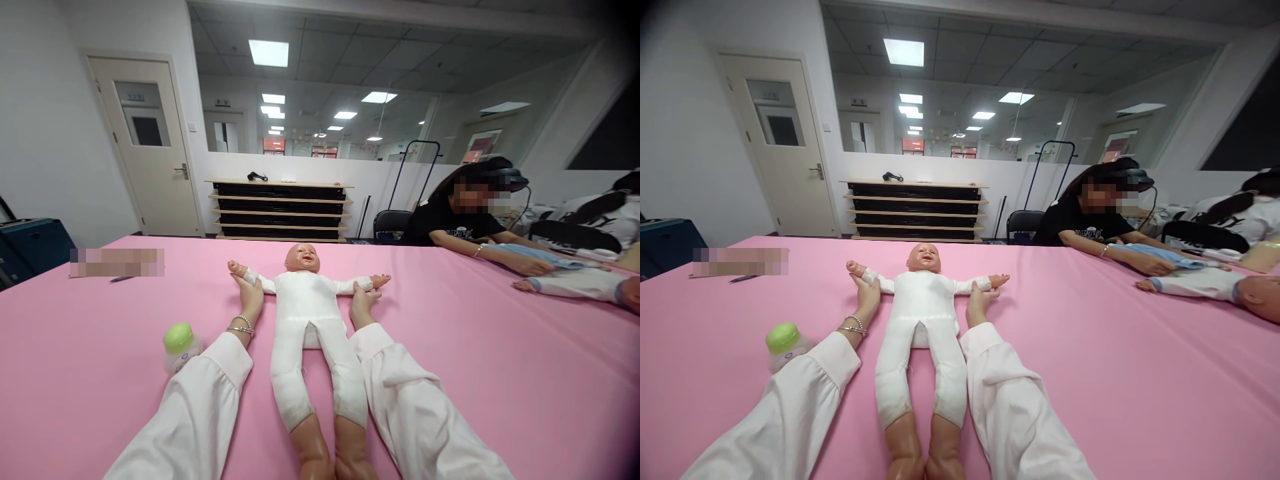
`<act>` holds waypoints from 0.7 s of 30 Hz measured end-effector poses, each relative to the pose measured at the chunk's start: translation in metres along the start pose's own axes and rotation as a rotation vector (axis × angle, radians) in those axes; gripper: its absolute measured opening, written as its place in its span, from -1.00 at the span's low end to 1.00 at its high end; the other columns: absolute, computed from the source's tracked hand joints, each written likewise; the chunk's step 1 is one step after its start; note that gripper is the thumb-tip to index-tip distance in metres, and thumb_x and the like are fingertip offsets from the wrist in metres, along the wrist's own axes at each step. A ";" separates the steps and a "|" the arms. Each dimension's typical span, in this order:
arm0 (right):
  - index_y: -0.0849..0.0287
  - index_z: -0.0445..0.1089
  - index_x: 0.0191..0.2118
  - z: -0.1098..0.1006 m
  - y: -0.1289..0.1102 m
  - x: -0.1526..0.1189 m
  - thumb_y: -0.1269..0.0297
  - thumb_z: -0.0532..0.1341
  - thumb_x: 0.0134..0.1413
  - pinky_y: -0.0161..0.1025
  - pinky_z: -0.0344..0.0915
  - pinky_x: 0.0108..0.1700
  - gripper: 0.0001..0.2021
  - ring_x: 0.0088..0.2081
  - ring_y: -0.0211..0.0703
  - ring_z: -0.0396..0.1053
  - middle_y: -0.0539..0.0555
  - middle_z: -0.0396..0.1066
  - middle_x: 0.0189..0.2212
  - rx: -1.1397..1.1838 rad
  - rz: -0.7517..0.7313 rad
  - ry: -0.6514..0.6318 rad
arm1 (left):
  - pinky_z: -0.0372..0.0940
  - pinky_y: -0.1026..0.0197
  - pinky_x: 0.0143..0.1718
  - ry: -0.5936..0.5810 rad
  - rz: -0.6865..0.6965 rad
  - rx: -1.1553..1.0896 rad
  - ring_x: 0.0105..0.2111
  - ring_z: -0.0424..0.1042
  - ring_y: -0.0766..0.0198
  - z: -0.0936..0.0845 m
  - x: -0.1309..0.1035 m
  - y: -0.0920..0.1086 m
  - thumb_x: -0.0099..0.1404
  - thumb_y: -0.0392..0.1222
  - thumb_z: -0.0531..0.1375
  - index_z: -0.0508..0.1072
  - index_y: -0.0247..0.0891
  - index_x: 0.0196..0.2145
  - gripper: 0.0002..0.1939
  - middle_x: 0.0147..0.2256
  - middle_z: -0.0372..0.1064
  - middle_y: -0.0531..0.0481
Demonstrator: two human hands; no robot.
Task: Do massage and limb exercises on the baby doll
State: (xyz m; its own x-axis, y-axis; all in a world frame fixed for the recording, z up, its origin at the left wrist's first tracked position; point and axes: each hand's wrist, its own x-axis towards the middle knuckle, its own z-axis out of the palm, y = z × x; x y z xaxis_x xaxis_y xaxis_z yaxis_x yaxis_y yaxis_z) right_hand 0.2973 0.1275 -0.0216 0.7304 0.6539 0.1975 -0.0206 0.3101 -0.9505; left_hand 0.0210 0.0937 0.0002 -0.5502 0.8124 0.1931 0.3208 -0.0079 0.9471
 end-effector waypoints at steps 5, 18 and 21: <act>0.19 -0.26 0.13 0.002 0.007 0.008 0.03 0.06 -0.02 0.01 0.18 0.15 -0.33 0.21 -0.02 0.05 0.37 -0.11 0.19 -0.068 -0.066 0.039 | 0.17 0.04 0.06 -0.023 -0.024 -0.014 0.14 0.16 0.03 -0.002 0.003 0.002 0.26 -0.25 0.02 -0.53 -0.49 0.25 -0.14 0.20 -0.05 -0.43; 0.23 -0.10 0.17 0.005 -0.018 -0.011 0.27 0.11 -0.03 -0.01 0.12 0.14 -0.37 0.13 -0.07 0.14 0.28 0.09 0.12 -0.141 -0.323 -0.107 | 0.25 -0.01 -0.03 0.004 0.052 0.064 -0.01 0.33 -0.01 0.000 0.005 0.000 0.22 -0.13 0.06 -0.52 -0.36 0.28 -0.08 0.15 0.11 -0.33; 0.16 0.09 0.15 0.007 -0.026 -0.024 0.38 0.02 0.02 -0.04 0.13 0.13 -0.49 0.11 -0.10 0.14 0.20 0.16 0.06 -0.315 -0.697 -0.352 | 0.27 0.05 -0.08 -0.051 0.223 0.092 -0.08 0.37 0.05 0.001 0.002 0.002 0.23 -0.13 0.05 -0.44 -0.23 0.30 -0.14 0.13 0.17 -0.22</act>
State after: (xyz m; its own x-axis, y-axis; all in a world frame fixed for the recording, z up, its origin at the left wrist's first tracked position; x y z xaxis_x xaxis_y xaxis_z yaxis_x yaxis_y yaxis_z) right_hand 0.2755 0.1084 0.0003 0.2484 0.5774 0.7777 0.5860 0.5498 -0.5953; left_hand 0.0221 0.0958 0.0024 -0.4188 0.8251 0.3793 0.5004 -0.1390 0.8546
